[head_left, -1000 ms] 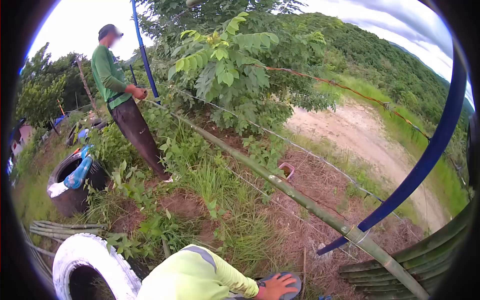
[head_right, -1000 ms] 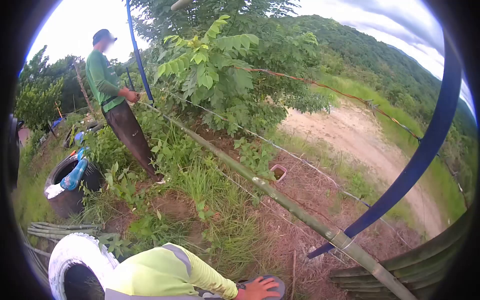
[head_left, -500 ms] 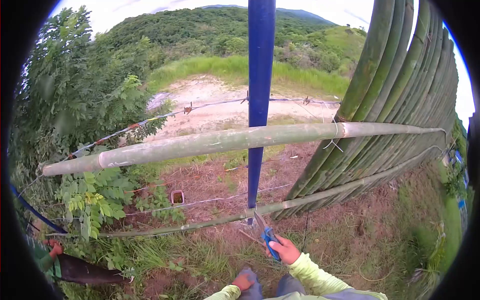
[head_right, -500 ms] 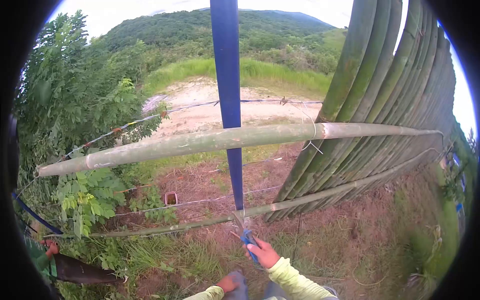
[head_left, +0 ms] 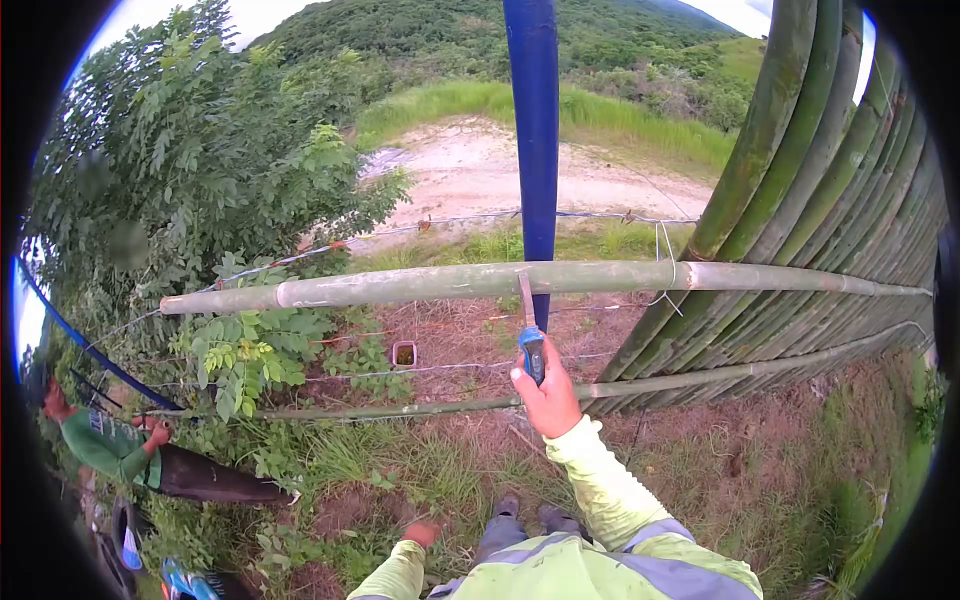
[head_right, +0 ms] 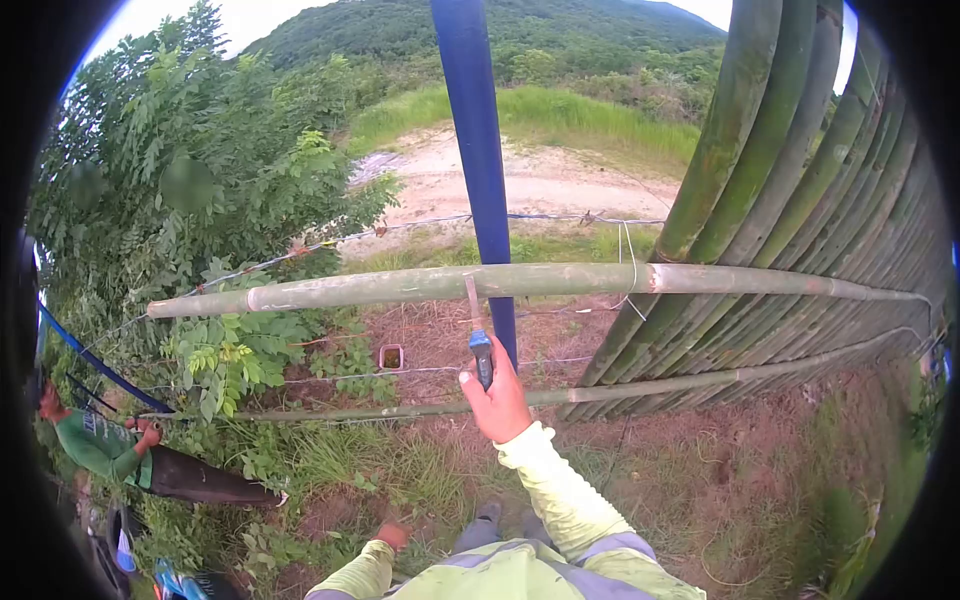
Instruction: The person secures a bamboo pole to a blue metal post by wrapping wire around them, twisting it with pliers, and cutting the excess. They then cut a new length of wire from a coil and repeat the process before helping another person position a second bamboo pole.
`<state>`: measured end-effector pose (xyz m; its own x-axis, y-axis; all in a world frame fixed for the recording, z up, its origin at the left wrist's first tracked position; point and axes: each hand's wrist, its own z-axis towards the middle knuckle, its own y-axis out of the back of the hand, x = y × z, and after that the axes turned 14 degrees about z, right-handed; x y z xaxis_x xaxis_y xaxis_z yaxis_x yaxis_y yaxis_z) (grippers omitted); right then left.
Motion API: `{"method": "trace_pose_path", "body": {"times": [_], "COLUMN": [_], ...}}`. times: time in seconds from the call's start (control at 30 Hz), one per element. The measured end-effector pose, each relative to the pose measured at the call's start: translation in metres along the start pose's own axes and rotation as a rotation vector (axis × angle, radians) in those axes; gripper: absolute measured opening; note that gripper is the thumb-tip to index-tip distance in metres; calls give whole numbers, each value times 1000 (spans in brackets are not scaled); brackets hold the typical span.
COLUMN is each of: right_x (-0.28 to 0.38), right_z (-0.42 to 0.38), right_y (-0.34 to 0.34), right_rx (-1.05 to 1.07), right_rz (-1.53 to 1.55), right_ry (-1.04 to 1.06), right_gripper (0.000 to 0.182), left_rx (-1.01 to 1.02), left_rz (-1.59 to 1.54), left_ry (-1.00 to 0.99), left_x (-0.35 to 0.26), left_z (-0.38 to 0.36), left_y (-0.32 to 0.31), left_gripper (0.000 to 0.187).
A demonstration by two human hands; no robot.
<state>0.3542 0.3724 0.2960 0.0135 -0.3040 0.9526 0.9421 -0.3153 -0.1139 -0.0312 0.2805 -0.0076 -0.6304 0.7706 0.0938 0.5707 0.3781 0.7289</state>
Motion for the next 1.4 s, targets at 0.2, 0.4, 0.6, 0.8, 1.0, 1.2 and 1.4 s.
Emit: {"method": "trace_pose_path", "body": {"times": [0.2,0.4,0.6,0.8,1.0,1.2,1.4], "right_x": [5,38,81,78,78,84,72], "right_z": [7,3,49,118,120,116,120], "right_y": [10,30,66,96,115,114,111], "right_rx": [100,327,73,-45,-29,-53,-64], "right_rz": [0,443,-208,-372,-331,-386,-343], "right_ry": [-21,-483,305,423,398,350,393], "right_gripper": [61,39,26,26,25,25,21], "left_rx": [165,-184,21,-146,-68,-59,77], "left_rz": [-1393,-604,-587,-1216,-1694,-890,-1486], "left_ry": [277,188,184,557,618,360,537], "left_x": [-106,-184,-157,-114,-135,-176,-172], "left_z": [-16,-15,-16,4,19,47,25], "left_y": [-63,-27,-4,37,70,-4,27], "left_gripper": [19,25,33,33,24,40,36]}}
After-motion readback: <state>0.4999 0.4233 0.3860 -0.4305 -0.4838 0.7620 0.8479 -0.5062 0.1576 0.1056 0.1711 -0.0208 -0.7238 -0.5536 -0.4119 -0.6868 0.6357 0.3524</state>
